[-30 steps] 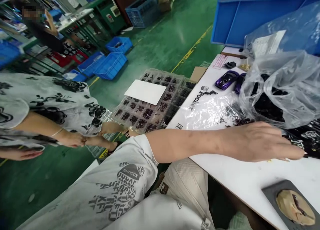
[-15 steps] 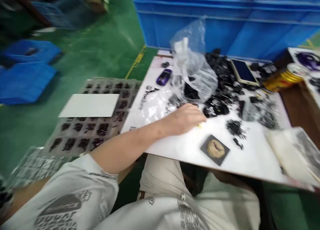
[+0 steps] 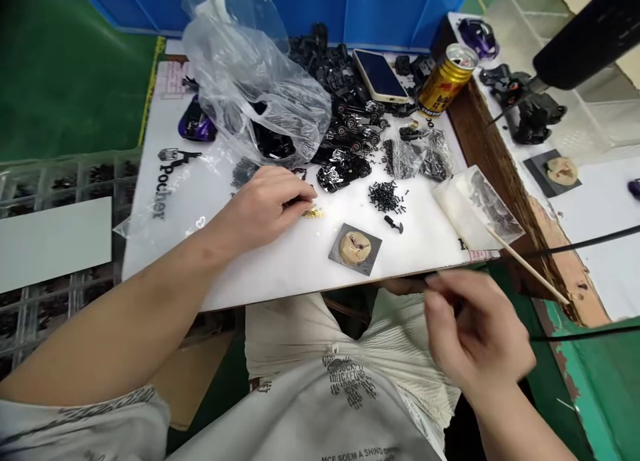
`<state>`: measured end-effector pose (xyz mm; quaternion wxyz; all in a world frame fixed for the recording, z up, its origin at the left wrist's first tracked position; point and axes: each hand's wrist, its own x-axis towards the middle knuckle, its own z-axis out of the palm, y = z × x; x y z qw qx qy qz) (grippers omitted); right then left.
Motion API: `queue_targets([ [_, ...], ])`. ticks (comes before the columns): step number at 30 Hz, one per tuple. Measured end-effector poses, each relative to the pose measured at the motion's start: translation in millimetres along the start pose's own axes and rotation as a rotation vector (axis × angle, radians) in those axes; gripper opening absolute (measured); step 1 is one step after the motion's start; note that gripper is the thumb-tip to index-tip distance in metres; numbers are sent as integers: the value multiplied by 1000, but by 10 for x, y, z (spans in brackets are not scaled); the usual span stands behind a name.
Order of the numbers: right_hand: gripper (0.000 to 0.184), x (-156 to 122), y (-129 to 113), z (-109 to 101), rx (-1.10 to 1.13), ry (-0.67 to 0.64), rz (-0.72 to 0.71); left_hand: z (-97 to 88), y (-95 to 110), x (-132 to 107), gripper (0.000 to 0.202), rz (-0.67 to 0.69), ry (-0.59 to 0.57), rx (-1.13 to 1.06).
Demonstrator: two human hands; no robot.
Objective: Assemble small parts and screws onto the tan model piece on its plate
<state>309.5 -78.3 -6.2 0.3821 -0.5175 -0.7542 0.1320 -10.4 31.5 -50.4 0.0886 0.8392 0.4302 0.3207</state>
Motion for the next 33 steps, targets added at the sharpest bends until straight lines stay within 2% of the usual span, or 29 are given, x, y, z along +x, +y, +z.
queue_targets([
  [1,24,108,0,96,-33,29,6,-1,-3,0,16,2,7,3],
  [2,20,249,-7,187,-65,-26,11,-4,-4,1,17,5,12,5],
  [4,16,593,-27,336,-156,-227,-10,-15,1,1,19,10,15,12],
  [8,24,1242,-2,543,-384,-492,-127,-42,33,-5,22,4,-1,58],
  [12,23,1546,104,710,-518,-702,-140,-42,49,-23,24,19,12,91],
  [17,16,1626,190,808,-473,-806,-109,-16,28,-40,26,21,-2,100],
  [24,15,1628,108,861,-624,-835,-155,-37,54,-24,22,11,-57,136],
  [28,15,1575,97,835,-641,-804,-199,-44,83,-18,15,44,-22,96],
  [30,14,1511,117,767,-573,-745,-178,-39,95,-18,16,64,-4,75],
  [33,11,1346,136,611,-308,-663,-119,-33,112,-15,17,68,4,51],
])
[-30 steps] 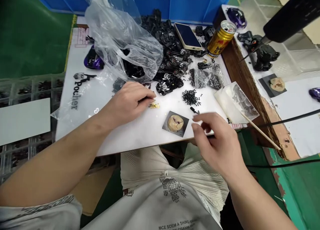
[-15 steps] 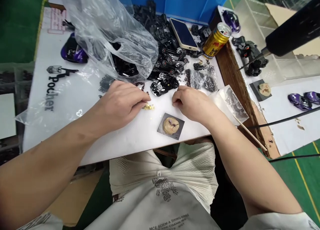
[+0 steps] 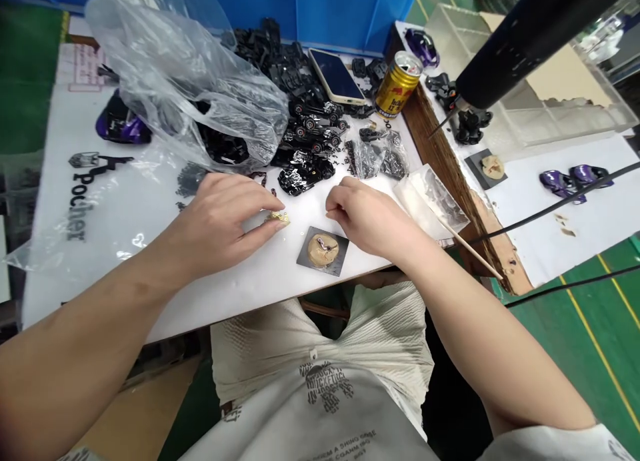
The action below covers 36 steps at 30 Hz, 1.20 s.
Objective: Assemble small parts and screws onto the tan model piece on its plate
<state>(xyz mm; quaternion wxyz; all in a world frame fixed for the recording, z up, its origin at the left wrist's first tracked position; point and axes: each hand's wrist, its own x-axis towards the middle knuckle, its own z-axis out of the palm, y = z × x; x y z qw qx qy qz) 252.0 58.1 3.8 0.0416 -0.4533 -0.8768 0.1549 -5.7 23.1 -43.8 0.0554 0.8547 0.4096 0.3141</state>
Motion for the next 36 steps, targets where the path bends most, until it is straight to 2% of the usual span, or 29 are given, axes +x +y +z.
queue_targets([
  [3,9,-260,-29,27,234,29,-53,-3,12,5,18,-3,-7,-18],
  [8,11,-493,-94,170,320,37,-54,-4,8,-4,16,11,-35,-28],
  [18,10,-473,-101,246,374,78,29,-4,16,-10,13,31,-48,-15],
  [27,11,-404,-128,167,348,-6,82,-1,24,-7,13,2,-54,-39],
  [36,9,-382,-122,143,343,-28,83,-25,41,-5,17,-39,-64,-98],
])
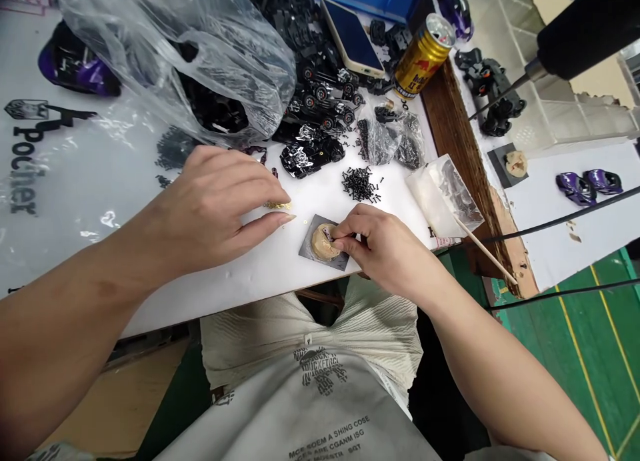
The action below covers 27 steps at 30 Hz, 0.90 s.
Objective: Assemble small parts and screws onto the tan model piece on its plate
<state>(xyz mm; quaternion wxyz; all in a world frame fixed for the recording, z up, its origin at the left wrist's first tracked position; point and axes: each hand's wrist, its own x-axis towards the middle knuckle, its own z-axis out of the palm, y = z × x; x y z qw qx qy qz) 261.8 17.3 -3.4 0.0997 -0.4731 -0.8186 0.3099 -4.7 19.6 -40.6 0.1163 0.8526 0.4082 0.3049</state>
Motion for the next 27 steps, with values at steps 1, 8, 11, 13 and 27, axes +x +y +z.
queue_targets([
  [1,9,1,1,-2,1,-3,3,-1,2,2,17,-4,-2,-11],
  [8,9,-87,44,29,-2,52,-8,-7,-3,9,16,-5,-1,-28],
  [11,9,-191,84,76,-27,136,-21,-1,-14,5,15,1,1,-17],
  [13,13,-268,109,118,-53,213,-56,8,-22,2,14,-4,-3,-35],
  [27,41,-399,173,295,-101,230,-249,15,-30,-5,17,25,-1,41],
])
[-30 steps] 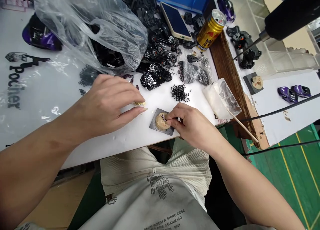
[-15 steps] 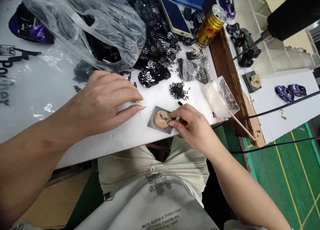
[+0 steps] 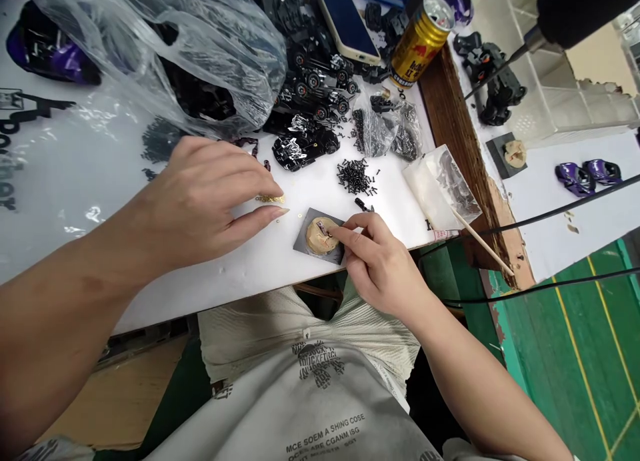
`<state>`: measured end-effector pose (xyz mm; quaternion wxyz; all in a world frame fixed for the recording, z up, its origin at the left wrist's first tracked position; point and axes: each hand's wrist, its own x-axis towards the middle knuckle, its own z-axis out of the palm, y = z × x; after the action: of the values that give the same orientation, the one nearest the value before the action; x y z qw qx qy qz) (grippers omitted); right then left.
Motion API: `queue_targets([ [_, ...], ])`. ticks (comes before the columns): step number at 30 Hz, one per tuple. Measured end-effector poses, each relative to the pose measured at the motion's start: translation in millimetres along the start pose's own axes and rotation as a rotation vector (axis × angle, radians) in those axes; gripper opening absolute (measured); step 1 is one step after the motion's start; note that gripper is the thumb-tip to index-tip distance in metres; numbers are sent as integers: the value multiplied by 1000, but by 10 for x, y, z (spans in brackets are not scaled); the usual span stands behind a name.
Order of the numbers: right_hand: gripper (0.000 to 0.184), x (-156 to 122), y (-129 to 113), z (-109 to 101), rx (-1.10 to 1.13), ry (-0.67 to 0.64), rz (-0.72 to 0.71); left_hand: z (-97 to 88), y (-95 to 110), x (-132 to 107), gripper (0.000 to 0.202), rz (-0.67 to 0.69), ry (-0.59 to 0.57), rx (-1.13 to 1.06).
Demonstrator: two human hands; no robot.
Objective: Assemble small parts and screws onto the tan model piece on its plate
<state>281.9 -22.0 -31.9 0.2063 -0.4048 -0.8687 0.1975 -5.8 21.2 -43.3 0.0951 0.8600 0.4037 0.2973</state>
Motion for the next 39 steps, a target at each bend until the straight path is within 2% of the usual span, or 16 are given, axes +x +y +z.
queue_targets([
  [6,41,9,11,18,-19,89,-46,21,-17,-18,15,37,40,4],
  [11,31,16,11,40,-64,132,-24,29,-25,-18,13,57,53,18],
  [15,11,49,55,-64,-178,321,97,22,-29,-8,12,88,89,52],
  [17,7,70,95,-135,-225,371,173,9,-27,-3,11,103,103,78],
  [21,11,73,176,-198,-245,383,330,-19,-17,1,7,113,106,116],
  [25,32,49,221,-166,-200,403,522,-13,-15,-1,7,102,110,103],
  [30,34,215,202,-193,-194,320,521,4,-14,6,8,84,109,66],
  [33,21,434,156,-229,-264,120,505,-7,-1,11,10,92,106,75],
  [35,15,559,125,-245,-316,-39,540,-17,7,12,11,100,103,89],
  [37,9,617,100,-259,-335,-137,571,-23,12,11,12,104,107,99],
  [39,10,590,85,-273,-276,-100,551,-24,13,9,12,107,110,98],
])
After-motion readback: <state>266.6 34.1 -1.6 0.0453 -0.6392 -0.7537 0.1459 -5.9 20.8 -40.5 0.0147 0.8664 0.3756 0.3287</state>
